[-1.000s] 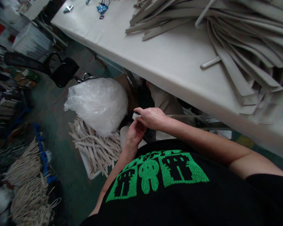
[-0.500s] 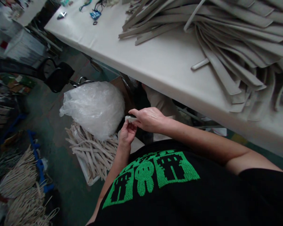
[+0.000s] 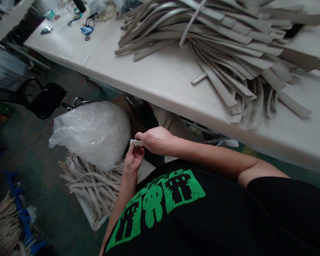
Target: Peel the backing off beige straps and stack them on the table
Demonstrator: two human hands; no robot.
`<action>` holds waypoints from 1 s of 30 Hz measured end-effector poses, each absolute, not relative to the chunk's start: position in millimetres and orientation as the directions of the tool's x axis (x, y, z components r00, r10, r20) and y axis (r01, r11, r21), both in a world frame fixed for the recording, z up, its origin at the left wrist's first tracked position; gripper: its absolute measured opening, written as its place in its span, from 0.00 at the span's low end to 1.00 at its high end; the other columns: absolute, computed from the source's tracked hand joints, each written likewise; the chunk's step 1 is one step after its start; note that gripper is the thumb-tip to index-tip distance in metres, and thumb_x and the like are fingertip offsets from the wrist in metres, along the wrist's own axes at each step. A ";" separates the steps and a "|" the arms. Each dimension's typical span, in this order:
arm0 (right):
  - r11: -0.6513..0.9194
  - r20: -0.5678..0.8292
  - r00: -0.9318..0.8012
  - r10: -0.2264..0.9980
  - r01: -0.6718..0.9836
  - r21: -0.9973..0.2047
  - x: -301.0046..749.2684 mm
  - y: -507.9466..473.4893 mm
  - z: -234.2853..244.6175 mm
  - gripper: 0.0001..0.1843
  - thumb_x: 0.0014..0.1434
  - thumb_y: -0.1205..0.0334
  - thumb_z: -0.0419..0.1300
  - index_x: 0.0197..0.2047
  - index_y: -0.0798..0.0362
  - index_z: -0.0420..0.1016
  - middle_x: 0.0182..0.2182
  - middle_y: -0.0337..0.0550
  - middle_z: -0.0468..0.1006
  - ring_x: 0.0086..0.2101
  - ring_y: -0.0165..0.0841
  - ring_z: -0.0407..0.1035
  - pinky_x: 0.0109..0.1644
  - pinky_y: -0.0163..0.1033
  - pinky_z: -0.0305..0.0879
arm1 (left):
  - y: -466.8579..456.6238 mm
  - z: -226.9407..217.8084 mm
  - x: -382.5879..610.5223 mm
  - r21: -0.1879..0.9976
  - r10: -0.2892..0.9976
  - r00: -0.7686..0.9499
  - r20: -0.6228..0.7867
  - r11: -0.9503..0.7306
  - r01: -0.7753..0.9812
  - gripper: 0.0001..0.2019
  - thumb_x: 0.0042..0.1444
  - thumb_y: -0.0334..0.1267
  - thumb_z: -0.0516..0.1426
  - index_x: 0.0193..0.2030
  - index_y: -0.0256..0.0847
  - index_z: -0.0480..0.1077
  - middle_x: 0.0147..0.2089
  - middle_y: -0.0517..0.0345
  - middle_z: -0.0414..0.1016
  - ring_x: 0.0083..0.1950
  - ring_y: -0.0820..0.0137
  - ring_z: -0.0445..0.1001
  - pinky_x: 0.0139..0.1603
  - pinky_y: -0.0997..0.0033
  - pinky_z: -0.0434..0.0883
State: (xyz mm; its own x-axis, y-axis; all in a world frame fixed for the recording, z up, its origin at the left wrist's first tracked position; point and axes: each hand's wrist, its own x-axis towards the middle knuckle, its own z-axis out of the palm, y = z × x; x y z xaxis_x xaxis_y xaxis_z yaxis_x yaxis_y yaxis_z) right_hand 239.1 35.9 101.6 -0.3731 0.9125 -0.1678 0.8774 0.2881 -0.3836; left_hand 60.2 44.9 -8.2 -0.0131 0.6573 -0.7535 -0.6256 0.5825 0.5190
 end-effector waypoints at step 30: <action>0.656 0.477 -0.636 0.607 0.061 -0.752 274.6 18.5 119.0 0.19 0.74 0.52 0.50 0.45 0.53 0.79 0.36 0.49 0.80 0.36 0.33 0.75 0.39 0.36 0.70 | 30.8 -20.8 73.4 0.261 0.556 0.334 -0.761 0.734 -0.627 0.28 0.67 0.57 0.47 0.46 0.30 0.74 0.36 0.45 0.78 0.36 0.65 0.78 0.38 0.67 0.76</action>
State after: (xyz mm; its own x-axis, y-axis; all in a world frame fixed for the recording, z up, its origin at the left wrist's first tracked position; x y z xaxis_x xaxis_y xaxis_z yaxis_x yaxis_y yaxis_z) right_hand 274.6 18.5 119.0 -0.6357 0.6066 0.4774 0.0614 0.6562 -0.7521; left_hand 73.4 30.8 -20.8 0.3340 0.5560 -0.7612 -0.6266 0.7342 0.2613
